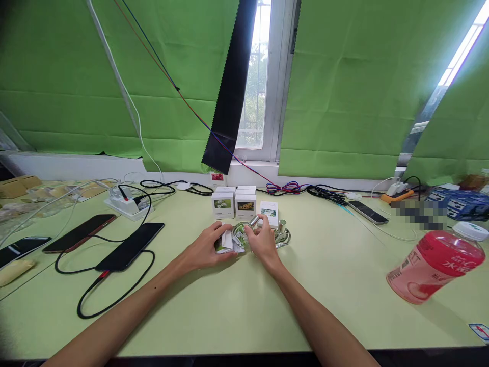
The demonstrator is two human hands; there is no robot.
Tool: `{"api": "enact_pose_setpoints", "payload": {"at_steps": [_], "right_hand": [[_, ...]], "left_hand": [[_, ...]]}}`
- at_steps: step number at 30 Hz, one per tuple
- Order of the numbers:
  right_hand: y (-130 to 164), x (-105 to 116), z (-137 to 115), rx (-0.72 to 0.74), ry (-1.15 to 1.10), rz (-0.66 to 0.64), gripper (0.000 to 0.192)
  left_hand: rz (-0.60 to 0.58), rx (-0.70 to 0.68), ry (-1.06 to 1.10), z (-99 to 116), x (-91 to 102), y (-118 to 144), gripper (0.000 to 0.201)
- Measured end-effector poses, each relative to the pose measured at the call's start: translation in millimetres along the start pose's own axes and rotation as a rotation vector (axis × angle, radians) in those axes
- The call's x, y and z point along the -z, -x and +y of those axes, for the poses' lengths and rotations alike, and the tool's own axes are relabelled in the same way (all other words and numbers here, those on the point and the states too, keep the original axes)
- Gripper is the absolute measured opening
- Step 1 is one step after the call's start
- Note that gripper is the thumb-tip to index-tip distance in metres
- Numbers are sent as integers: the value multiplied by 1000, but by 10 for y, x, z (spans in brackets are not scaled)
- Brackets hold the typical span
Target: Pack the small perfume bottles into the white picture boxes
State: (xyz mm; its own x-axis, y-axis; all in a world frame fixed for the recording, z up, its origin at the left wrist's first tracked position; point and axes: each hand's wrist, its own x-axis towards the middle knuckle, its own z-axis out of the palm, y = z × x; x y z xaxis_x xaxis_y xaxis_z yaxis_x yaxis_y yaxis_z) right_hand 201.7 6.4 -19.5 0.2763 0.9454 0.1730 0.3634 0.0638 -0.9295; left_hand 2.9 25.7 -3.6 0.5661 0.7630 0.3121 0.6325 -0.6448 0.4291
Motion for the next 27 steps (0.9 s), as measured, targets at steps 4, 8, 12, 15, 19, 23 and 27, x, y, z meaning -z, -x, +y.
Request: {"api": "enact_pose_setpoints", "payload": {"at_steps": [4,8,12,15,19,23,27], "right_hand": [[-18,-13,25,-34,-39,-13,52],[-19,-22,37,-74,-128,-38,51],[-14,-42,68,-89,-191,-68,49],[-18,-66,101,-99,-222,-97,51],[-25,-89,118,-104,-273,-118,52],[-21,-94,106,-127,-306,-118,55],[-10,-100,104,-130,-327,-124,55]], "left_hand": [[-2,2,-7,1,-4,-1,53],[8,9,22,13,-3,2,54],[11,17,34,31,-10,7,55],[8,11,35,38,-25,8,57],[6,5,38,40,-43,10,59],[24,4,47,40,-52,16,59],[48,-1,62,37,-61,23,59]]}}
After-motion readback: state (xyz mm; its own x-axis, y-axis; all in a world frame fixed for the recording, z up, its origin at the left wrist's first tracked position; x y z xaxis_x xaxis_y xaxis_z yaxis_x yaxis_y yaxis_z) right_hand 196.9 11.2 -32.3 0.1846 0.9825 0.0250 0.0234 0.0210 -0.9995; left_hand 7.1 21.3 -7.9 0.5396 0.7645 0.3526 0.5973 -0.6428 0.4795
